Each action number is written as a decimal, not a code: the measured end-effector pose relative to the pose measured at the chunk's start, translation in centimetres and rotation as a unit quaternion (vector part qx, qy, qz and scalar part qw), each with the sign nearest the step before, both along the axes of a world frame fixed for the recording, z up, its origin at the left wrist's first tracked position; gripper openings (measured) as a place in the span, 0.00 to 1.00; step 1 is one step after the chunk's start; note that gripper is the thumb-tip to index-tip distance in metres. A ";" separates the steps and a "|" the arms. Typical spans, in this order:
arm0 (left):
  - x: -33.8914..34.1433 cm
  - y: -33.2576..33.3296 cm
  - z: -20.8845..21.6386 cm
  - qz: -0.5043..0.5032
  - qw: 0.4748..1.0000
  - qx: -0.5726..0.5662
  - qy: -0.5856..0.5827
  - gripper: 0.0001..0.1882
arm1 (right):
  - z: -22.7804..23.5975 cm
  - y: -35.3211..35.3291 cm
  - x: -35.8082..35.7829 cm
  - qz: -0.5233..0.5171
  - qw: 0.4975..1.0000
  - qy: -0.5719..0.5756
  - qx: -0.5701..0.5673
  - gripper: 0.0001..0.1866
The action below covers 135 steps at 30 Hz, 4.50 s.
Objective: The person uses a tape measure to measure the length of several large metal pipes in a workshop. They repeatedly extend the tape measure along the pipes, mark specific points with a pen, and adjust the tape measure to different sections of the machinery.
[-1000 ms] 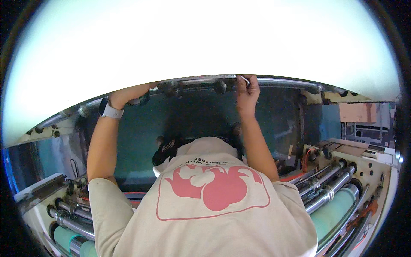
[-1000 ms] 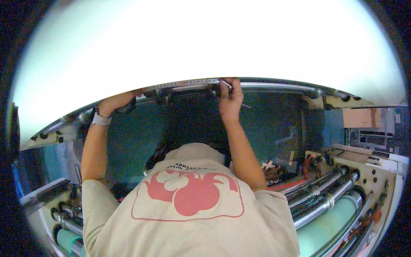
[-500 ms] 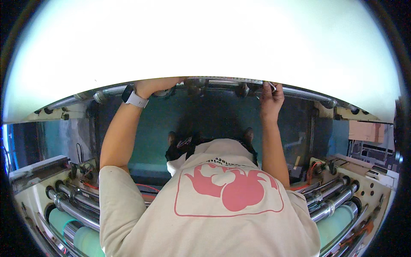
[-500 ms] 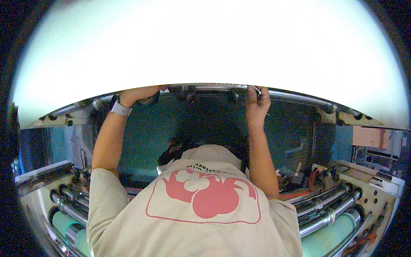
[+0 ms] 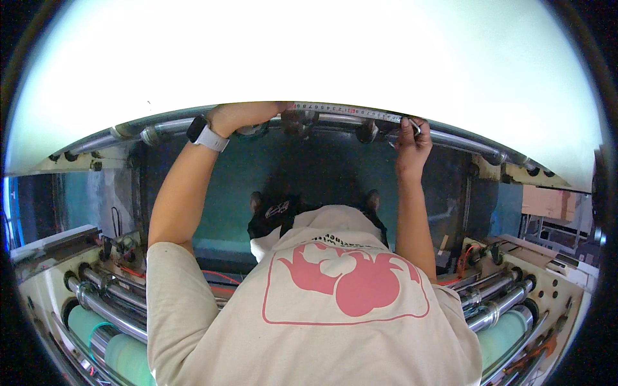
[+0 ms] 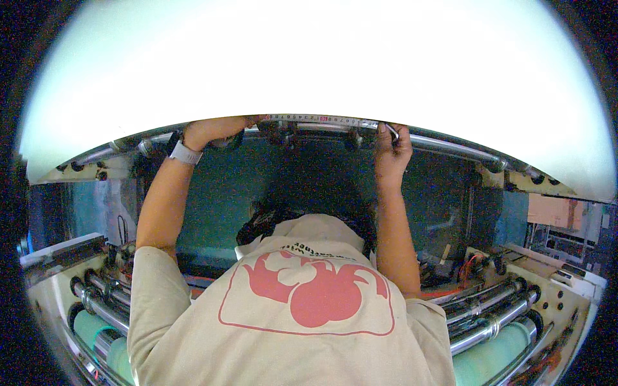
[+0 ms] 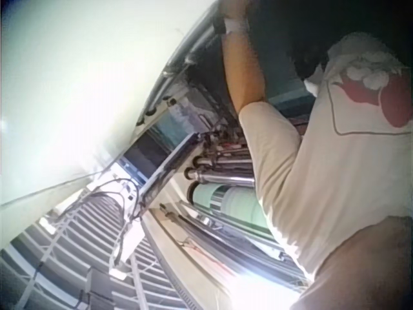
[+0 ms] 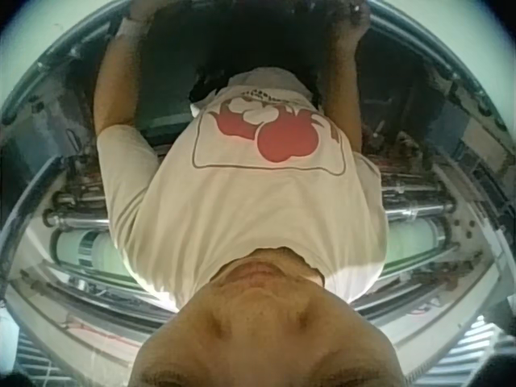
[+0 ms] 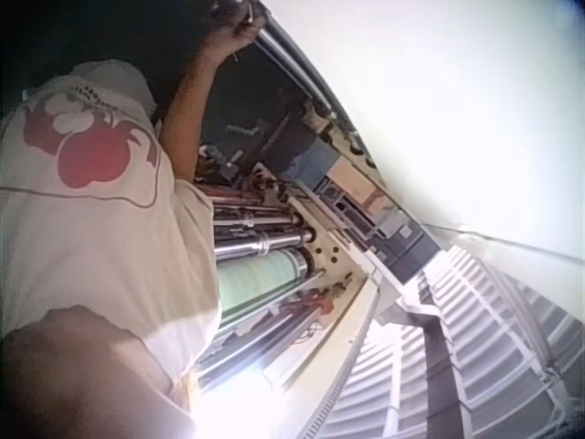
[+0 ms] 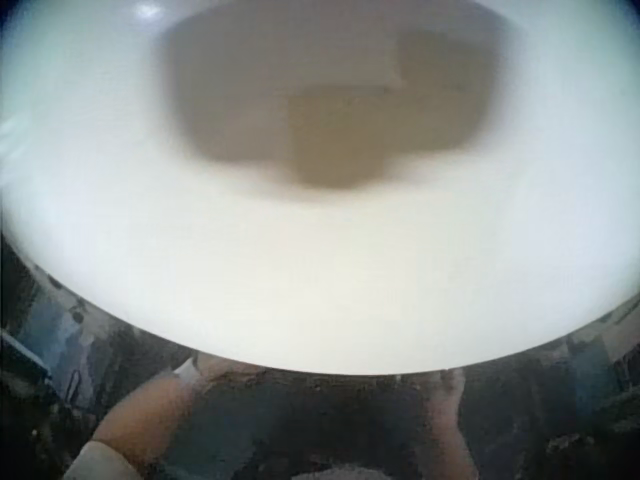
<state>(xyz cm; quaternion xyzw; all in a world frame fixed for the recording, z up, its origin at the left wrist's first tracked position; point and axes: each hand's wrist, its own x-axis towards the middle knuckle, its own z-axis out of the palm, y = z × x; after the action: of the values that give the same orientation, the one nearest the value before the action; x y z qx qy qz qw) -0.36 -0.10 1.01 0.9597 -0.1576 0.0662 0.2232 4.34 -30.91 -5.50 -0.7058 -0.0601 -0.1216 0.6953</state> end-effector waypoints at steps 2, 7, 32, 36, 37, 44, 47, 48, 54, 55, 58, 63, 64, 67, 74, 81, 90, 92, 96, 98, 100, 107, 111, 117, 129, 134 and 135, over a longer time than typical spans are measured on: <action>0.0 0.4 -1.0 -0.024 0.995 -0.001 -0.100 0.14 | 0.1 0.1 -0.1 -0.002 1.000 0.016 0.012 0.03; -0.2 -0.5 0.8 0.010 0.999 0.035 0.021 0.14 | -0.7 -0.5 0.4 -0.005 1.000 0.023 0.006 0.04; -0.1 0.3 -0.7 0.004 0.996 0.090 -0.026 0.10 | -4.5 1.3 -0.9 0.065 0.902 0.311 0.292 0.15; -0.1 0.6 -1.2 0.012 0.997 0.082 -0.004 0.11 | -4.1 1.5 -1.1 0.060 0.901 0.305 0.302 0.15; 0.0 0.8 -1.5 0.022 0.996 0.080 0.015 0.11 | -4.1 1.5 -1.0 0.063 0.901 0.303 0.303 0.15; 0.1 1.3 -2.0 0.013 0.991 0.130 0.004 0.11 | -5.2 1.3 -0.8 0.068 0.887 0.307 0.337 0.11; 0.0 0.9 -1.8 0.001 0.989 0.122 -0.079 0.12 | -5.2 1.4 -0.8 0.060 0.888 0.307 0.337 0.11; 0.1 1.0 -1.9 0.004 0.992 0.112 -0.061 0.12 | -5.2 1.4 -0.8 0.059 0.889 0.307 0.336 0.11; 0.1 0.6 -1.3 0.022 0.998 0.058 0.032 0.11 | -4.3 1.5 -1.1 0.038 0.890 0.324 0.318 0.12; 0.1 0.6 -1.1 0.021 0.997 0.067 0.042 0.11 | -4.2 1.5 -1.1 0.035 0.891 0.328 0.312 0.12; 0.3 0.1 -0.7 0.054 0.992 0.013 0.116 0.09 | -4.0 1.4 -1.2 0.052 0.895 0.311 0.314 0.13; 0.0 0.2 -0.9 0.051 0.997 0.010 0.063 0.10 | -1.3 0.0 -2.8 0.018 0.939 0.326 0.112 0.13; 0.0 0.2 -0.9 0.048 0.997 0.015 0.051 0.10 | -0.7 -0.1 -3.0 -0.005 0.947 0.316 0.052 0.12; 0.0 -0.2 -0.3 0.044 0.997 0.039 0.057 0.11 | -0.4 0.0 -1.6 -0.072 0.995 -0.010 -0.073 0.10; -0.4 -0.8 0.6 0.003 0.999 0.019 -0.048 0.12 | -0.5 0.1 0.0 -0.057 0.991 -0.044 -0.110 0.04; -0.7 -0.3 0.6 0.011 0.995 0.101 -0.013 0.14 | -0.5 0.0 0.0 -0.033 0.999 0.006 -0.005 0.03; -0.7 -0.5 1.8 0.001 0.997 0.076 0.031 0.15 | 0.4 0.5 -0.1 -0.013 0.997 0.044 0.065 0.03; -0.6 -0.6 1.8 -0.001 0.998 0.056 0.032 0.16 | 0.9 0.6 -0.2 -0.009 0.997 0.054 0.062 0.03; -0.6 -0.6 1.2 0.008 0.999 0.040 0.016 0.15 | 1.4 0.9 -0.5 -0.015 0.993 0.079 0.085 0.03; -0.3 -0.2 -0.1 0.004 1.000 0.024 -0.016 0.14 | 1.1 0.8 -0.3 -0.018 0.993 0.072 0.087 0.03; -0.1 -0.2 -0.1 -0.002 1.000 0.017 -0.013 0.14 | 1.2 0.7 -0.3 -0.029 0.995 0.078 0.060 0.03; 0.2 -0.1 -0.8 0.020 0.999 0.026 0.034 0.16 | 1.2 0.9 -0.2 -0.028 0.993 0.074 0.087 0.05; -0.1 -0.6 -0.2 0.006 1.000 0.018 -0.006 0.15 | 0.2 0.3 0.4 -0.032 0.997 0.047 0.060 0.05; 0.3 0.0 -0.5 0.011 0.999 -0.017 0.025 0.13 | -0.3 -0.3 0.6 -0.016 0.995 0.068 0.072 0.02; 0.5 -0.5 -0.7 -0.023 0.998 0.029 -0.042 0.15 | 0.8 0.8 0.3 -0.025 0.994 0.058 0.084 0.03; 0.8 -0.3 -1.5 -0.035 0.990 0.042 -0.132 0.15 | 1.0 0.9 0.1 -0.020 0.993 0.062 0.098 0.02; 0.8 -0.3 -1.5 -0.034 0.987 0.042 -0.148 0.15 | 0.8 0.8 0.2 -0.019 0.994 0.055 0.091 0.02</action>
<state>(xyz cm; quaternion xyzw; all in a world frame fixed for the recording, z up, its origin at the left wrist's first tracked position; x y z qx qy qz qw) 0.43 -0.45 -0.47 0.9417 -0.2246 0.1933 0.1595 4.55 -30.11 -4.65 -0.6462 0.0026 -0.1007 0.7565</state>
